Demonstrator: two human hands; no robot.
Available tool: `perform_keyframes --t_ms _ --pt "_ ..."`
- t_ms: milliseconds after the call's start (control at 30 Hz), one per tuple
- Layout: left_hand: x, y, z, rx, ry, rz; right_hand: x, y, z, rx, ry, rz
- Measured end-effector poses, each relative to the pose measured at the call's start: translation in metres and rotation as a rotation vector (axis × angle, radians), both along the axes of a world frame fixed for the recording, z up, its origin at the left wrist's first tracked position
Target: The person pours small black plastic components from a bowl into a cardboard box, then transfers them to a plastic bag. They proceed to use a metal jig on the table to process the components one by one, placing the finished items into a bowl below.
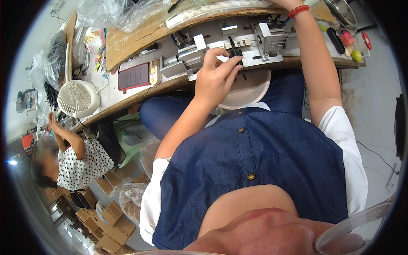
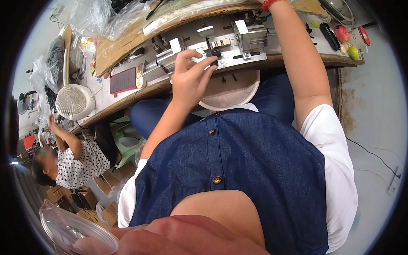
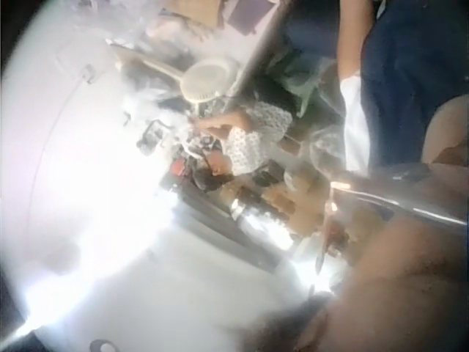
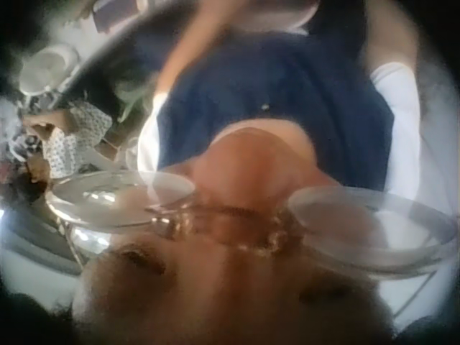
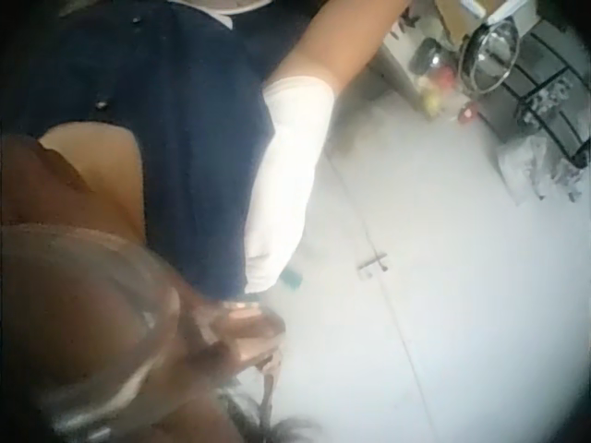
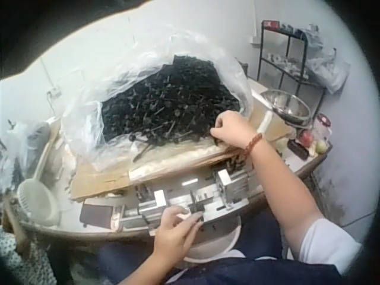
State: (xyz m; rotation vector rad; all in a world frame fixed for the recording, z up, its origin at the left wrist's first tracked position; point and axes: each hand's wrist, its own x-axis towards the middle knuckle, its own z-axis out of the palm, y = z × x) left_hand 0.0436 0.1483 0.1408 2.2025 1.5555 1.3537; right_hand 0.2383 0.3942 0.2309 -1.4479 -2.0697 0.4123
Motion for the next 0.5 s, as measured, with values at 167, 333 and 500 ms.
perform_keyframes --t_ms 167,333,500 --pt "0.003 0.009 -0.015 -0.076 0.028 0.004 0.011 0.005 -0.002 -0.155 0.230 0.019" --pt "0.006 0.013 -0.018 -0.007 0.064 0.004 0.038 0.004 -0.009 -0.197 0.720 0.119" --pt "0.010 0.009 -0.013 -0.091 0.090 0.057 0.036 -0.056 0.006 -0.286 1.023 0.342"
